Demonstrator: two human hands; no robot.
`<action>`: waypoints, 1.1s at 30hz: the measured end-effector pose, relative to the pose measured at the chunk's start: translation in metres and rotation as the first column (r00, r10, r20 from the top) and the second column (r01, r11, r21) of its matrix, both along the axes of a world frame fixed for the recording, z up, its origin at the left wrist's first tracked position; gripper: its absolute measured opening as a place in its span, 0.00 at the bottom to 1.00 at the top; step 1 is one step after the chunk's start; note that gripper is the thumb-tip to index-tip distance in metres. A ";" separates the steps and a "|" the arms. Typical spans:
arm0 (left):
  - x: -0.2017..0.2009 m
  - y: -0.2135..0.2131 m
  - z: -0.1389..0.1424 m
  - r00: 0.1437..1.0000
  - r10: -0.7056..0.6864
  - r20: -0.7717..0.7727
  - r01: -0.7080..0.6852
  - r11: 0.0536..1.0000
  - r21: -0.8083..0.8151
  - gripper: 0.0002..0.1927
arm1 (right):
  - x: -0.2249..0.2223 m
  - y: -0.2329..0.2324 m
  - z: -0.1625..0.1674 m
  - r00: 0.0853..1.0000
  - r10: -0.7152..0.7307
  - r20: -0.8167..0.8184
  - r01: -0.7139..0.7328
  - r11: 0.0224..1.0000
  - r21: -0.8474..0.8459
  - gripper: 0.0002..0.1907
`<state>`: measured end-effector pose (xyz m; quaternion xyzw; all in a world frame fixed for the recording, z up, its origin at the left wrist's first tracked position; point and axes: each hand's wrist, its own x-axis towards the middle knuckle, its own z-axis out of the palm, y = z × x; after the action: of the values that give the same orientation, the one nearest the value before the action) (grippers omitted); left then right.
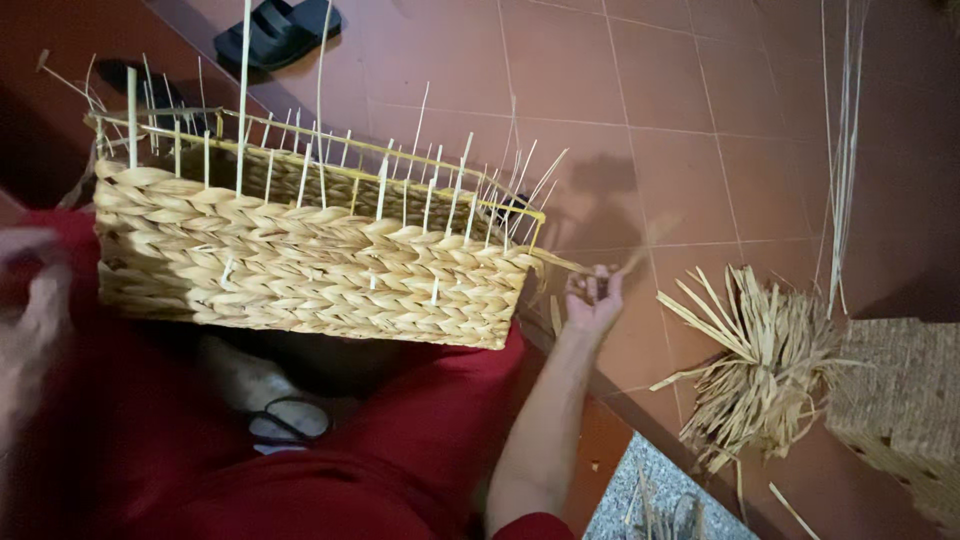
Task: The person weaves a rectangular basket using dried palm leaves, interlacing them through a vertical frame. They trim excess material with shears and continue weaving the sides.
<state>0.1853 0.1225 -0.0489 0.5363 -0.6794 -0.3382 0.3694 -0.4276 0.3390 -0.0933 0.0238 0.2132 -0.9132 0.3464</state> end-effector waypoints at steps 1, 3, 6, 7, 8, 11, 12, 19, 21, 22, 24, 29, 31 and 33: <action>-0.003 -0.007 0.001 1.000 0.008 0.015 -0.008 1.000 -0.007 0.11 | -0.002 0.002 0.004 1.000 0.016 -0.016 -0.014 0.990 0.142 0.10; -0.018 -0.022 0.006 0.996 0.035 0.076 -0.025 0.991 -0.134 0.14 | -0.003 0.009 0.021 0.998 0.049 -0.039 -0.029 0.907 0.421 0.09; -0.046 -0.036 0.020 0.992 -0.024 0.120 0.057 0.958 -0.281 0.22 | 0.011 0.005 0.049 0.868 0.424 -0.259 0.196 0.188 0.962 0.15; -0.058 -0.039 0.022 0.993 -0.045 0.113 0.071 0.969 -0.236 0.23 | 0.018 -0.003 0.057 0.752 0.496 -0.434 0.410 0.163 0.897 0.15; -0.067 -0.041 0.023 0.992 -0.067 0.108 0.086 0.978 -0.190 0.23 | 0.029 -0.013 0.065 0.596 0.565 -0.570 0.601 0.157 0.784 0.16; -0.077 -0.040 0.022 0.994 -0.075 0.076 0.087 0.981 -0.173 0.17 | 0.071 -0.043 0.089 0.225 0.485 -0.845 0.739 0.480 0.472 0.05; -0.078 -0.039 0.020 0.995 -0.079 0.062 0.089 0.983 -0.161 0.16 | 0.079 -0.057 0.100 -0.048 0.474 -0.879 0.773 0.576 0.268 0.07; -0.080 -0.041 0.021 0.995 -0.099 -0.009 0.096 0.981 -0.167 0.20 | 0.112 -0.134 0.152 -0.430 0.540 -0.724 0.496 0.811 0.310 0.19; -0.084 -0.042 0.024 0.996 -0.082 0.039 0.089 0.975 -0.206 0.20 | 0.116 -0.138 0.149 -0.399 0.531 -0.748 0.478 0.816 0.325 0.12; -0.086 -0.043 0.025 0.994 -0.068 0.085 0.086 0.971 -0.223 0.19 | 0.117 -0.139 0.144 -0.373 0.516 -0.771 0.459 0.825 0.330 0.11; -0.088 -0.041 0.025 0.992 -0.057 0.112 0.081 0.971 -0.225 0.19 | 0.118 -0.138 0.133 -0.316 0.485 -0.816 0.417 0.843 0.339 0.10; -0.091 -0.043 0.021 0.997 -0.071 -0.018 0.067 0.984 -0.165 0.22 | 0.112 -0.142 0.107 -0.404 0.406 -0.820 0.468 0.862 0.196 0.08; -0.093 -0.045 0.021 0.996 -0.091 -0.021 0.086 0.984 -0.159 0.21 | 0.111 -0.144 0.099 -0.417 0.383 -0.825 0.500 0.854 0.144 0.08; -0.095 -0.045 0.021 0.997 -0.078 0.012 0.079 0.984 -0.162 0.21 | 0.110 -0.147 0.094 -0.431 0.360 -0.827 0.537 0.839 0.086 0.09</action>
<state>0.0908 0.0772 -0.0281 0.4781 -0.7264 -0.2947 0.3962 -0.3176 0.1919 0.0005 -0.6436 0.6312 -0.4179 -0.1130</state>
